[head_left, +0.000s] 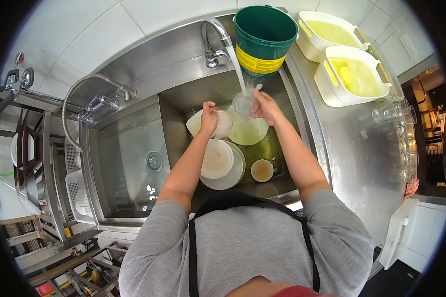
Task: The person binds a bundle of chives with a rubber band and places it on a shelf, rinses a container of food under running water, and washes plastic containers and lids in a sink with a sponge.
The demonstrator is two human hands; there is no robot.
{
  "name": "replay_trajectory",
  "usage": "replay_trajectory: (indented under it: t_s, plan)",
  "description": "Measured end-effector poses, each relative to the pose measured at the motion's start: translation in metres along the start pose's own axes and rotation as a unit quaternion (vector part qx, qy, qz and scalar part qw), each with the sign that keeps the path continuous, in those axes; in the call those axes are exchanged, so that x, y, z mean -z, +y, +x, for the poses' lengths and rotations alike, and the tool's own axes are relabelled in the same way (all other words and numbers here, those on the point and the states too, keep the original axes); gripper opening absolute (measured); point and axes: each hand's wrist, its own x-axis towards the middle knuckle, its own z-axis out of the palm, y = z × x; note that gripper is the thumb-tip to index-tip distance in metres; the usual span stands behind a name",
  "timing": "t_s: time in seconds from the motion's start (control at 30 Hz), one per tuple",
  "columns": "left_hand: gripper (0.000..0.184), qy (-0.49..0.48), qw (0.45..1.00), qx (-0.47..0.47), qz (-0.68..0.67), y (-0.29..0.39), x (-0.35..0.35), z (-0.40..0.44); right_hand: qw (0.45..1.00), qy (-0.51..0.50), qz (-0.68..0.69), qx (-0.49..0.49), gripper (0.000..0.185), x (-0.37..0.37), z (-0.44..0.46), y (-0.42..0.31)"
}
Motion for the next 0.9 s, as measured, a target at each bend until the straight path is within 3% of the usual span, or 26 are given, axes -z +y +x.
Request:
replay_trajectory:
  t_s: [0.07,0.13,0.17,0.2,0.23,0.27,0.3,0.33,0.4,0.43,0.5,0.57,0.6,0.63,0.67,0.7,0.73,0.77,0.8,0.83,0.9]
  plan:
    - [0.026,-0.032,0.998,0.033,0.048,0.006,0.009,0.002,0.998,0.001,0.050,-0.027,0.028,-0.001,0.006,0.003]
    - [0.028,-0.121,0.992,0.036,-0.016,0.004,0.011,0.009,0.977,-0.032,-0.203,0.061,0.025,-0.002,0.011,0.004]
    - [0.035,-0.117,0.991,0.056,-0.022,0.002,0.007,0.010,0.976,-0.033,-0.206,0.065,0.025,-0.002,0.013,0.004]
    - [0.035,-0.115,0.992,0.052,-0.024,0.020,0.002,0.007,0.931,-0.121,-0.310,0.151,0.023,-0.001,0.013,0.002]
    - [0.040,-0.157,0.972,0.172,-0.040,0.052,-0.004,-0.001,0.859,-0.205,-0.406,0.233,0.021,-0.002,0.013,0.001]
    - [0.045,-0.197,0.935,0.289,-0.056,0.072,-0.007,-0.005,0.857,-0.207,-0.409,0.236,0.021,-0.006,0.010,-0.004]
    - [0.047,-0.275,0.893,0.347,-0.083,0.068,-0.007,-0.002,0.800,-0.236,-0.469,0.289,0.018,-0.011,0.003,-0.013]
    - [0.047,-0.273,0.895,0.343,-0.086,0.060,-0.007,0.001,0.735,-0.263,-0.524,0.340,0.016,-0.017,-0.003,-0.022]
    - [0.035,-0.366,0.794,0.437,-0.213,0.053,-0.005,0.000,0.722,-0.301,-0.539,0.311,0.015,-0.024,-0.011,-0.037]
    - [0.026,-0.375,0.796,0.397,-0.260,0.056,-0.007,-0.005,0.694,-0.323,-0.546,0.341,0.015,-0.025,-0.014,-0.042]
    - [0.024,-0.371,0.811,0.388,-0.231,0.059,-0.015,-0.011,0.660,-0.370,-0.546,0.359,0.014,-0.033,-0.028,-0.075]
    - [0.024,-0.365,0.828,0.366,-0.218,0.065,-0.024,-0.016,0.675,-0.320,-0.546,0.379,0.015,-0.038,-0.046,-0.136]
    - [0.024,-0.357,0.830,0.366,-0.222,0.062,-0.028,-0.015,0.715,-0.247,-0.522,0.394,0.013,-0.034,-0.046,-0.159]
    - [0.022,-0.343,0.857,0.335,-0.191,0.057,-0.030,-0.013,0.746,-0.090,-0.504,0.425,0.011,-0.030,-0.038,-0.180]
    - [0.021,-0.323,0.882,0.303,-0.161,0.054,-0.032,-0.010,0.684,-0.012,-0.513,0.519,0.007,-0.023,-0.020,-0.206]
    - [0.021,-0.303,0.887,0.303,-0.173,0.058,-0.035,-0.013,0.670,0.001,-0.573,0.472,0.008,-0.017,0.000,-0.230]
    - [0.018,-0.226,0.915,0.304,-0.141,0.068,-0.037,-0.017,0.694,-0.014,-0.608,0.387,0.011,-0.009,0.030,-0.245]
    - [0.017,-0.145,0.935,0.306,-0.109,0.072,-0.037,-0.022,0.678,-0.057,-0.645,0.348,0.021,0.001,0.067,-0.252]
    - [0.017,-0.118,0.936,0.309,-0.121,0.063,-0.037,-0.024,0.619,-0.068,-0.725,0.294,0.031,-0.001,0.087,-0.253]
    - [0.019,-0.110,0.957,0.260,-0.062,0.048,-0.035,-0.023,0.608,-0.097,-0.766,0.185,0.048,0.006,0.119,-0.250]
    - [0.020,-0.079,0.973,0.216,-0.006,0.033,-0.026,-0.024,0.526,-0.094,-0.842,0.070,0.062,0.003,0.126,-0.244]
